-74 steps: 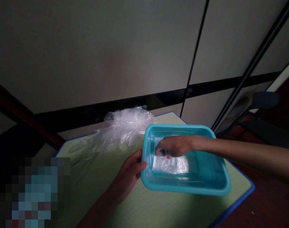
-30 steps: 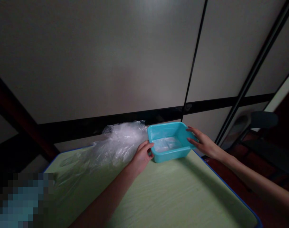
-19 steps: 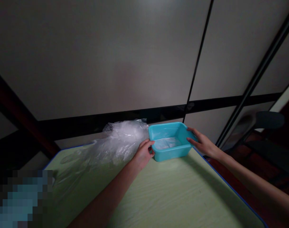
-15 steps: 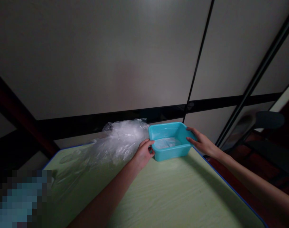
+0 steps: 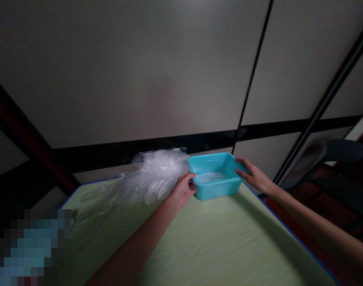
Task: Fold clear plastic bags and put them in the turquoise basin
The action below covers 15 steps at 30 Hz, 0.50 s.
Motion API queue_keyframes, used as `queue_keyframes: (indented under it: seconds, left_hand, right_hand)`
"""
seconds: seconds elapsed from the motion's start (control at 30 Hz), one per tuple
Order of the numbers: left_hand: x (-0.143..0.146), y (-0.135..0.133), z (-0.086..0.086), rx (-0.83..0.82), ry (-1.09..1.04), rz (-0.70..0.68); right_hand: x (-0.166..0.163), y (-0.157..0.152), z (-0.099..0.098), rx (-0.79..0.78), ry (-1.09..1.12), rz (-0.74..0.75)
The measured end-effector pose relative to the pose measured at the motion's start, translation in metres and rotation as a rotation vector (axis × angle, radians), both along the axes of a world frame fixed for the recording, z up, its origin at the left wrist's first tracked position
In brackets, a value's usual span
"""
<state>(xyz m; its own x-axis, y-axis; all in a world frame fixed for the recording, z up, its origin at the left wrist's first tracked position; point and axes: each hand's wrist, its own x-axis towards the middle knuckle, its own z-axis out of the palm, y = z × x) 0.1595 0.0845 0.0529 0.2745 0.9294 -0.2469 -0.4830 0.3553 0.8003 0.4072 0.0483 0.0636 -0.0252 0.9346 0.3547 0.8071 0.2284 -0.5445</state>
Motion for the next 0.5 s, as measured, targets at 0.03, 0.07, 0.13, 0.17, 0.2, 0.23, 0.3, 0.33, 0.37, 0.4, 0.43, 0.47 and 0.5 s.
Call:
queue_keyframes:
  seconds: [0.03, 0.07, 0.13, 0.17, 0.2, 0.23, 0.3, 0.33, 0.37, 0.4, 0.43, 0.47, 0.5]
  left_hand:
    - [0.0003, 0.0008, -0.0005, -0.001, 0.001, 0.005]
    - [0.0005, 0.0015, -0.0011, -0.001, 0.001, 0.011]
    - [0.0006, 0.0026, -0.0024, 0.005, 0.002, 0.021]
    - [0.0005, 0.0029, -0.0030, 0.012, 0.002, 0.025]
    - [0.0003, 0.0028, -0.0034, 0.020, 0.003, 0.029]
    - [0.0002, 0.0026, -0.0038, 0.029, 0.004, 0.032]
    - [0.0004, 0.0016, -0.0044, 0.050, 0.009, 0.037]
    - [0.0009, 0.0011, -0.0047, 0.060, 0.012, 0.040]
    - [0.0016, 0.0007, -0.0051, 0.069, 0.017, 0.044]
    - [0.0025, 0.0002, -0.0055, 0.078, 0.022, 0.050]
    - [0.0034, -0.0002, -0.0060, 0.086, 0.029, 0.058]
    - [0.0042, -0.0007, -0.0065, 0.093, 0.037, 0.070]
    - [0.0045, -0.0014, -0.0069, 0.099, 0.048, 0.085]
  right_hand:
    - [-0.0001, 0.0006, 0.0000, 0.000, 0.000, 0.000]
    - [-0.0002, 0.0011, 0.0000, 0.001, 0.000, -0.002]
    - [-0.0008, 0.0016, 0.0001, 0.009, -0.003, -0.010]
    - [-0.0011, 0.0016, 0.0000, 0.015, -0.007, -0.012]
    - [-0.0012, 0.0017, -0.0001, 0.023, -0.011, -0.015]
    - [-0.0013, 0.0016, -0.0002, 0.030, -0.016, -0.018]
    - [-0.0012, 0.0017, -0.0001, 0.038, -0.027, -0.020]
    - [-0.0010, 0.0019, 0.0002, 0.042, -0.035, -0.020]
    - [-0.0008, 0.0020, 0.0007, 0.044, -0.043, -0.022]
    - [-0.0007, 0.0022, 0.0014, 0.044, -0.050, -0.025]
    - [-0.0005, 0.0023, 0.0022, 0.043, -0.057, -0.029]
    - [-0.0005, 0.0023, 0.0031, 0.043, -0.063, -0.035]
    - [-0.0005, 0.0019, 0.0041, 0.044, -0.066, -0.041]
